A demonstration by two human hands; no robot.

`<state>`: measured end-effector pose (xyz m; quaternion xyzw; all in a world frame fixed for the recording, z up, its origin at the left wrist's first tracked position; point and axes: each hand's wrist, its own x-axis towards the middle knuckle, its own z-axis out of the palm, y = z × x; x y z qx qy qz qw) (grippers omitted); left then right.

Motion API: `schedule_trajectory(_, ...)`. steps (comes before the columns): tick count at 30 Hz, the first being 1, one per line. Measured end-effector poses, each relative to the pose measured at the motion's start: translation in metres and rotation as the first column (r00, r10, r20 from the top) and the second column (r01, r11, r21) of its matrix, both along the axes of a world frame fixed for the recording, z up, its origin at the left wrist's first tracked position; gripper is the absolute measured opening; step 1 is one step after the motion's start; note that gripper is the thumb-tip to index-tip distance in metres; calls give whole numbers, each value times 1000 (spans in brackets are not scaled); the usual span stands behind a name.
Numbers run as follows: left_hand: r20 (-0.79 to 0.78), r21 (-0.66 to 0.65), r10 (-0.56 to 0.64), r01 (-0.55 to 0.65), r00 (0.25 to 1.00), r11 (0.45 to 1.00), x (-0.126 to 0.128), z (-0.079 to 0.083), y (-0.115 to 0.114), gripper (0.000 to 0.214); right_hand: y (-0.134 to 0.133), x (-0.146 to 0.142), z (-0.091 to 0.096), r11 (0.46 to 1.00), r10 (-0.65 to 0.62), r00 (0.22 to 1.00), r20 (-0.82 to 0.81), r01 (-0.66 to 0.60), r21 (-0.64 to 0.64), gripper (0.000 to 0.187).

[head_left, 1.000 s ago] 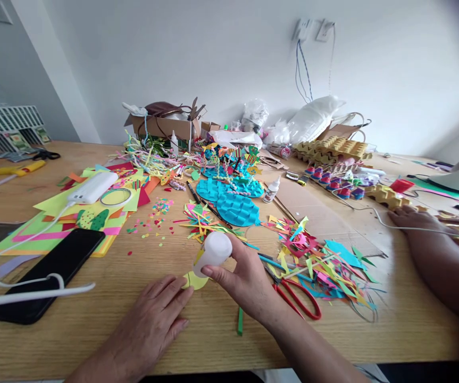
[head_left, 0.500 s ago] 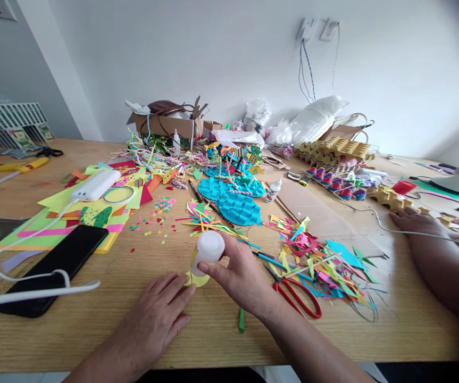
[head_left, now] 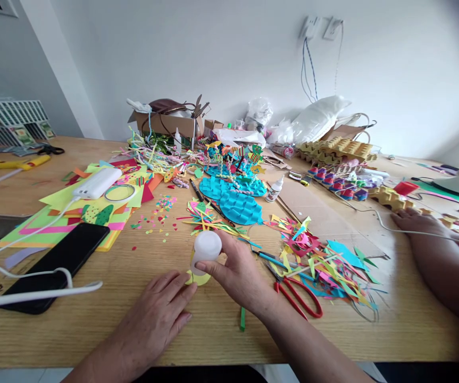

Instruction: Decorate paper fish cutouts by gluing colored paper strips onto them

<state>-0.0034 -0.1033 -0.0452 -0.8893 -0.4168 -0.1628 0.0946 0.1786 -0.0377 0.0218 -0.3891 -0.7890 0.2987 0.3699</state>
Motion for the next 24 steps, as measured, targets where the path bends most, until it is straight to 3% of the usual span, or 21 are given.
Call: schedule_trajectory(24, 26, -6, 7, -7, 1000, 1000, 1, -2, 0, 28, -2, -2, 3, 1000, 2, 1000, -24, -2, 14, 21)
